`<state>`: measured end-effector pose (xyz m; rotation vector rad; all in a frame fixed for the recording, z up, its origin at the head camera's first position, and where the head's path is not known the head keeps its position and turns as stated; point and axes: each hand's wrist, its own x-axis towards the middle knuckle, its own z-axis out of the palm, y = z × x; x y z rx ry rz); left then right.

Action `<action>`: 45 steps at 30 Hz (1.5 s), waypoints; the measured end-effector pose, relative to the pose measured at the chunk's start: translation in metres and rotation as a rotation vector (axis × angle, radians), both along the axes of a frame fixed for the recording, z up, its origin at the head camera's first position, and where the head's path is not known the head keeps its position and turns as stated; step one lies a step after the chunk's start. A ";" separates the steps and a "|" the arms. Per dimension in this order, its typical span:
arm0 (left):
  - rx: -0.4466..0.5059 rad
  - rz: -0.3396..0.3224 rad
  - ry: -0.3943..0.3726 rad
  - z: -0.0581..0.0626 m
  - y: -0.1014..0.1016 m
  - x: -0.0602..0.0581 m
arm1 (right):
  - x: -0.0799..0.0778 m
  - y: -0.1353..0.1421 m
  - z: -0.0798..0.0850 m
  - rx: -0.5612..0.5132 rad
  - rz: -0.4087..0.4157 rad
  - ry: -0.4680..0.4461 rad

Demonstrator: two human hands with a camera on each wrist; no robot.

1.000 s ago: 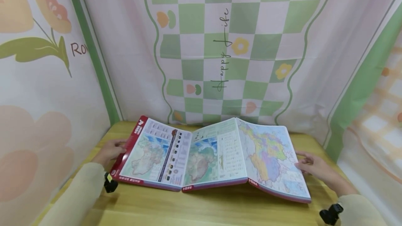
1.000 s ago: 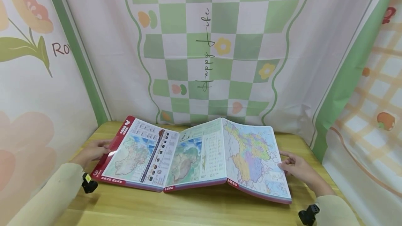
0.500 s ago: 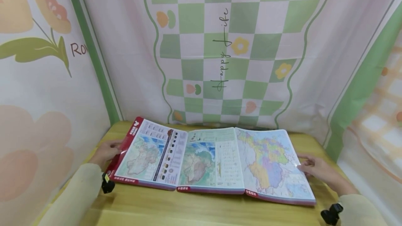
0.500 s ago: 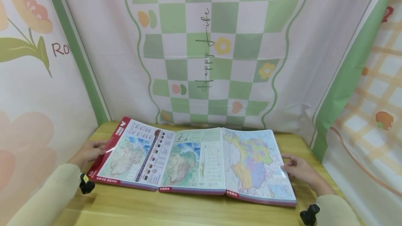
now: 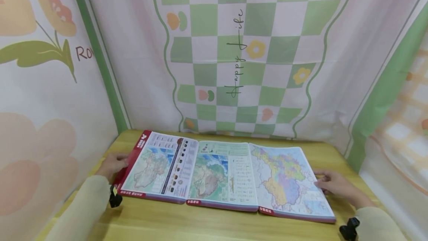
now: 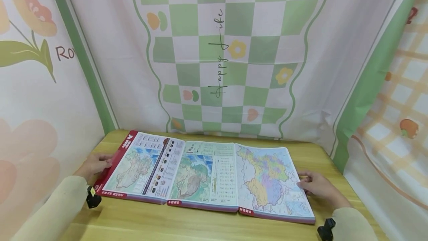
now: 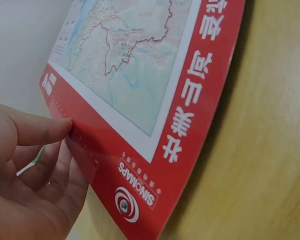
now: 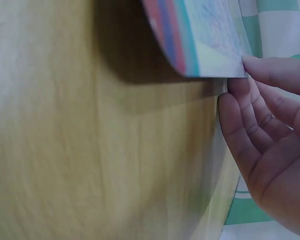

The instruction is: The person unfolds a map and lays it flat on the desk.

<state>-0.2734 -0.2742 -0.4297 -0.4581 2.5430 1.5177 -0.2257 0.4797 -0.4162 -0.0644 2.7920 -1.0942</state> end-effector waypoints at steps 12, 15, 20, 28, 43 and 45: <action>-0.058 0.030 -0.028 -0.003 0.005 0.004 | 0.001 -0.001 -0.002 -0.006 0.008 -0.024; -0.072 0.037 -0.026 -0.003 0.006 0.004 | 0.001 -0.002 -0.002 -0.006 0.009 -0.029; -0.081 0.031 -0.026 -0.002 0.006 0.005 | 0.002 -0.003 0.000 0.004 0.010 -0.035; -0.091 -0.022 0.026 0.005 0.006 0.007 | 0.004 -0.002 0.004 0.010 0.017 -0.046; -0.052 -0.072 0.021 0.016 0.016 -0.003 | 0.002 -0.006 0.011 0.026 0.026 -0.005; -0.052 -0.083 0.038 0.018 0.019 -0.003 | 0.001 -0.009 0.014 0.051 0.029 0.016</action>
